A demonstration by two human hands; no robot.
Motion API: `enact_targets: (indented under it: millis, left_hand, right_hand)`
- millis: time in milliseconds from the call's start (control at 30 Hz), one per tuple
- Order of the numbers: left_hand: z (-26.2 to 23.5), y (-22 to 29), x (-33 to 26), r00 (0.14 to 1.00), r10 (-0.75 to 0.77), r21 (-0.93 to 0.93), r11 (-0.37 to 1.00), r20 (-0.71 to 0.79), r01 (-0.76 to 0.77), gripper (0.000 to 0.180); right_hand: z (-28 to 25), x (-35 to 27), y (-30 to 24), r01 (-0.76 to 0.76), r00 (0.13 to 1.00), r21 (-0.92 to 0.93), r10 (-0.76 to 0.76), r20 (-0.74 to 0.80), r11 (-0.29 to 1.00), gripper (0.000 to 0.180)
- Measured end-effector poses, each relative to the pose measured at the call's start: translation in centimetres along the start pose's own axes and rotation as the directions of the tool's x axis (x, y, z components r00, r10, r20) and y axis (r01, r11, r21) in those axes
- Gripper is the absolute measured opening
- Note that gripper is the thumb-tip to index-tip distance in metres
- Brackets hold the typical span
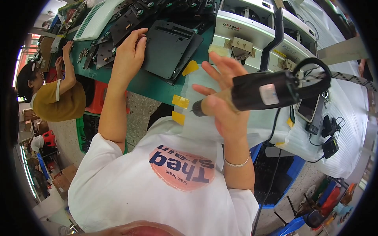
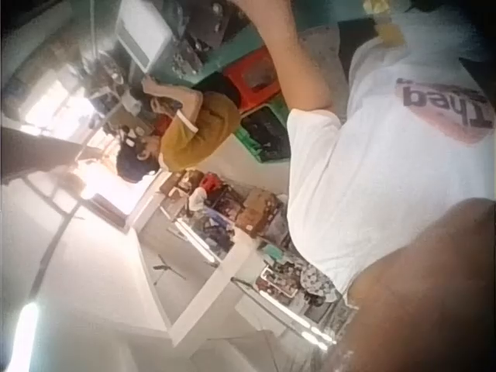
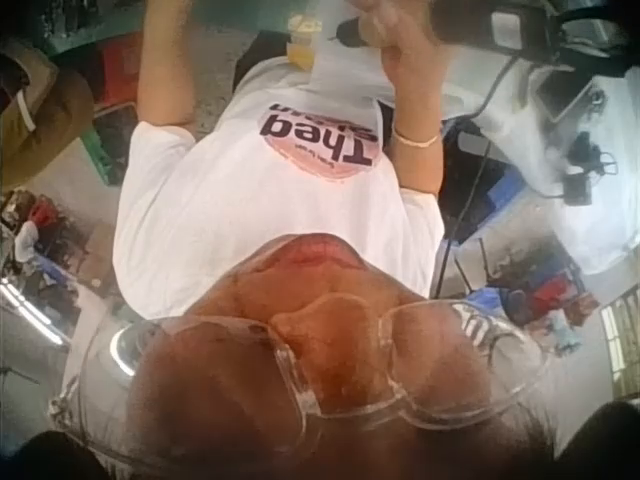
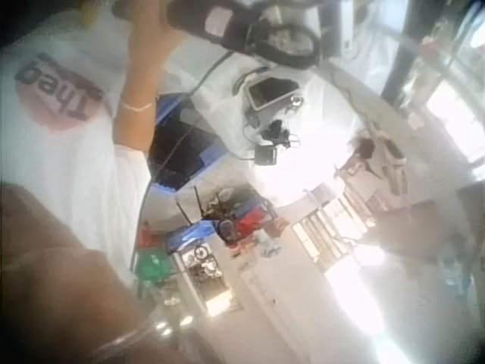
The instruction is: The person fastens screws into small black plastic housings on a factory workbench using an electric screwdriver.
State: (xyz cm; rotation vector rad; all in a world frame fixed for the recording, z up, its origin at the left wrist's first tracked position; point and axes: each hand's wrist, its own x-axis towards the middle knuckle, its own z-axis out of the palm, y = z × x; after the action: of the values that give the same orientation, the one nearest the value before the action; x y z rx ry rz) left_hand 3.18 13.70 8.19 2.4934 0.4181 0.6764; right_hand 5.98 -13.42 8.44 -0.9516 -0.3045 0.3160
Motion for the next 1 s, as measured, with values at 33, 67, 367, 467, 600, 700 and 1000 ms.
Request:
enact_targets:
  millis: [33, 67, 367, 467, 600, 700, 1000]
  left_hand:
    - [-0.1, -0.1, -0.1, 1.0, -0.008, -0.018, 1.0, -0.004, 0.008, 0.027]
    - [-0.1, -0.2, -0.2, 1.0, -0.008, -0.019, 1.0, -0.007, 0.008, 0.027]
    - [-1.2, 0.5, -0.9, 0.989, -0.131, -0.127, 0.982, 0.071, 0.139, 0.035]
    - [-1.4, 0.6, -1.1, 0.98, -0.16, -0.144, 0.974, 0.119, 0.177, 0.045]
    - [-1.3, 0.3, -1.1, 0.988, -0.115, -0.142, 0.981, 0.107, 0.13, 0.059]
    - [-1.2, -0.1, -1.3, 0.995, -0.071, -0.115, 0.99, 0.075, 0.079, 0.062]
    - [-6.3, -2.6, 2.5, 0.988, 0.147, 0.12, 0.983, -0.046, -0.14, 0.072]
  right_hand:
    - [0.3, -0.1, 0.6, -0.046, 0.997, -0.016, 0.047, 0.061, 0.999, 0.073]
    - [0.5, 0.0, 1.0, -0.09, 0.988, -0.035, 0.094, 0.12, 0.995, 0.075]
    - [1.7, 2.2, 2.4, -0.277, 0.955, -0.096, 0.285, 0.087, 0.956, 0.045]
    - [2.2, 3.1, 2.8, -0.244, 0.961, -0.113, 0.256, 0.105, 0.963, 0.038]
    - [3.1, 3.9, 3.0, -0.209, 0.969, -0.139, 0.225, 0.107, 0.968, 0.035]
    - [3.1, 4.0, 3.0, -0.187, 0.974, -0.175, 0.206, 0.095, 0.967, 0.037]
    - [0.3, 2.6, 0.7, -0.082, 0.99, -0.161, 0.099, 0.098, 0.984, 0.048]
